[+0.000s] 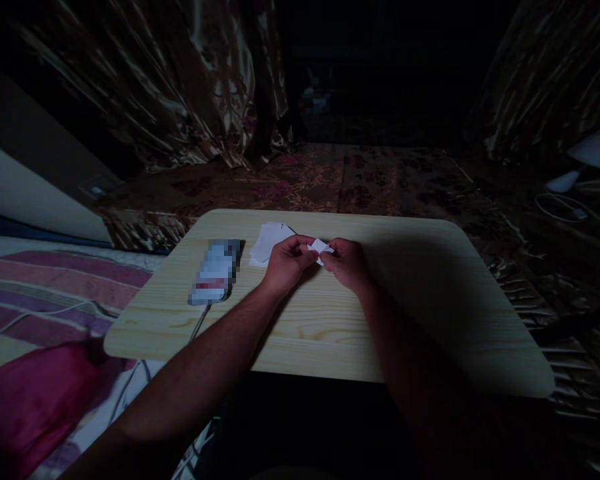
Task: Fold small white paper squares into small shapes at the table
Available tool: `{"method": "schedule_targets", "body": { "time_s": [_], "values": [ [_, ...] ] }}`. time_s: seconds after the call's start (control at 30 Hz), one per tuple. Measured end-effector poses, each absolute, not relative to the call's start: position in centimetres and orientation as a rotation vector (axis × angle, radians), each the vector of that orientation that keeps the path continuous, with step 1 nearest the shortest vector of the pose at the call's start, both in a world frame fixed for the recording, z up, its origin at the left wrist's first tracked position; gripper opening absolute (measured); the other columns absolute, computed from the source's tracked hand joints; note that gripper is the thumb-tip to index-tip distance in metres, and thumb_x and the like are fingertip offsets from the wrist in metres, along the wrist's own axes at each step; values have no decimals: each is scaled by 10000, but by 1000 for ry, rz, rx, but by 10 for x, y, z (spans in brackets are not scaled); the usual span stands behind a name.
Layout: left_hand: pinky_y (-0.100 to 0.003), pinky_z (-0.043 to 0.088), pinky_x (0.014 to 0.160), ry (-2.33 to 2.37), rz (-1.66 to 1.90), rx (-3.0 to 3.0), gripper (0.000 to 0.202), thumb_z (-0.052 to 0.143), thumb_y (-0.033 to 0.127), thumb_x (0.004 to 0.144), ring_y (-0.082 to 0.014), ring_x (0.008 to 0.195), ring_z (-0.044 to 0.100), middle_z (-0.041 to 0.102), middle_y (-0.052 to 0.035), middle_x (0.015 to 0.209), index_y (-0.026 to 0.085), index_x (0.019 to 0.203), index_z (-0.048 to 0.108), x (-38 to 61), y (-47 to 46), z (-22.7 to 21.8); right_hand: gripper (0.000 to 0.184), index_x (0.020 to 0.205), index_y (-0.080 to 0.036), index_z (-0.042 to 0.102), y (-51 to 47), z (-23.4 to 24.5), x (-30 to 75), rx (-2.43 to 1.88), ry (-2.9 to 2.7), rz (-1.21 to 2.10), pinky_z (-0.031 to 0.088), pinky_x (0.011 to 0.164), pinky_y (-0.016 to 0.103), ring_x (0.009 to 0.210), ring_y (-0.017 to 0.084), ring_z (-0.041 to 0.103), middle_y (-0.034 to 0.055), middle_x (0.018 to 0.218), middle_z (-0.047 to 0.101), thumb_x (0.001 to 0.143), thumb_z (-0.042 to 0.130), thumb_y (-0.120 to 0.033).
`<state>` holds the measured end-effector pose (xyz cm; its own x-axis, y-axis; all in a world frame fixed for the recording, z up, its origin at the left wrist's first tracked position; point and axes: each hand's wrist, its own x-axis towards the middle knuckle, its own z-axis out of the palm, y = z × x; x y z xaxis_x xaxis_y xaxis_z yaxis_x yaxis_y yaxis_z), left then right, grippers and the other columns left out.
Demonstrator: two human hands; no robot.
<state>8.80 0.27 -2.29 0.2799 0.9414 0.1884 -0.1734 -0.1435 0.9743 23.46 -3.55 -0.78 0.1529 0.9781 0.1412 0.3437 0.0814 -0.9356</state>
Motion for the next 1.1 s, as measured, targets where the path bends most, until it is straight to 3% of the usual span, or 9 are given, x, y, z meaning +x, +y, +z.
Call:
{"method": "schedule_targets", "body": {
  "time_s": [0.7, 1.1],
  "values": [
    [-227, 447, 590, 786, 1171, 1356, 256, 738, 233, 657, -107, 600, 585, 678, -8, 710, 146, 891, 683, 89, 3, -26, 105, 698, -176, 609, -35, -8, 236, -1497, -1376, 755, 313, 434, 231, 455, 121, 495, -19, 509, 591, 676, 592, -277],
    [-213, 420, 546, 820, 1196, 1310, 259, 739, 233, 652, -87, 565, 548, 669, -4, 708, 145, 890, 686, 87, 5, -24, 87, 699, -175, 598, -35, -8, 236, -1451, -1341, 804, 299, 437, 226, 453, 109, 489, -30, 516, 584, 659, 600, -252]
  ]
}}
